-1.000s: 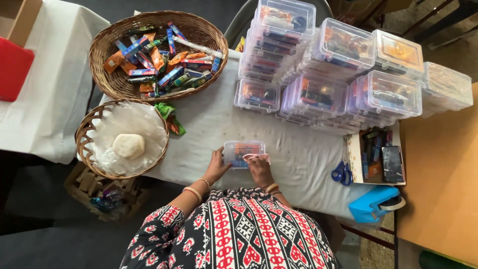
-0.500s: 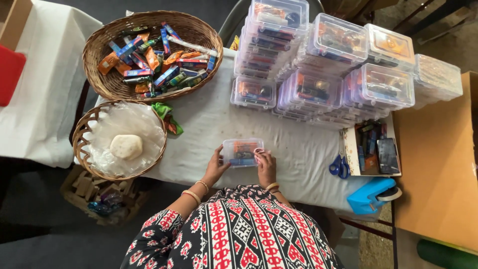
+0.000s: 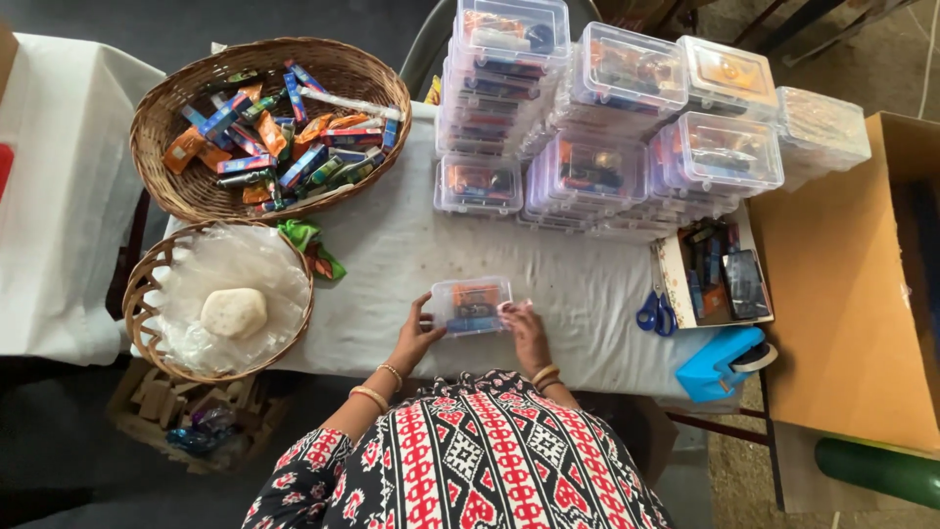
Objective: The person picks small colorful packets from a wicker basket and places them into small clear plastic containers, closes the lids, and stacks the filled containers with others on the table. She occasionally wipes a container with a pink cloth and briefly touches a white dough-like object in a basket.
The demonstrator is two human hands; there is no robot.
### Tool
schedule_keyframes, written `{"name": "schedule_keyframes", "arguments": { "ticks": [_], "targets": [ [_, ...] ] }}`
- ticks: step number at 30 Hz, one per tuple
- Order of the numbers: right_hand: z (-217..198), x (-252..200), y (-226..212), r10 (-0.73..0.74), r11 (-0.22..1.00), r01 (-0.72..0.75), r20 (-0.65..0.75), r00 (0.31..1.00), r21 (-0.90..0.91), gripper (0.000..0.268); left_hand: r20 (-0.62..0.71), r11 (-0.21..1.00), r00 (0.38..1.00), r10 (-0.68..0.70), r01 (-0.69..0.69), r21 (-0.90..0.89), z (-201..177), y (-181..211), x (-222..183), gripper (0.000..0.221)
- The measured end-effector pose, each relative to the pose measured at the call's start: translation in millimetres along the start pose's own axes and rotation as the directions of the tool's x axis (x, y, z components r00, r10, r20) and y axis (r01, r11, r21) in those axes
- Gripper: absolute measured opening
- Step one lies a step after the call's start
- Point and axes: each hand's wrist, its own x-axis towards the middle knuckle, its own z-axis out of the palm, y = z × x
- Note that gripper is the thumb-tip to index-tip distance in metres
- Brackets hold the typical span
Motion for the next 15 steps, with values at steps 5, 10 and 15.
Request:
{"name": "schedule_keyframes", "arguments": {
  "ticks": [5,10,15],
  "targets": [
    [10.7,-7.1,41.2,0.471,0.823,-0.443,0.009,0.882,0.356,0.03,0.01,0.992,0.996,-0.088,0.089,-0.091,-1.5,29.5,-4.7,0.089],
    [29.3,19.6,12.1,0.594,0.374,-0.541,0.254,0.763,0.753,0.043,0.009,0.982,0.993,-0.119,0.119,-0.148,8.3,38.9,-4.1,0.1],
    [54.0,28.3,17.0,0.627,0.173,-0.422,0.231,0.744,0.89,0.037,0.032,0.921,0.983,-0.179,0.179,-0.345,25.8,48.0,-3.9,0.122]
  ]
}}
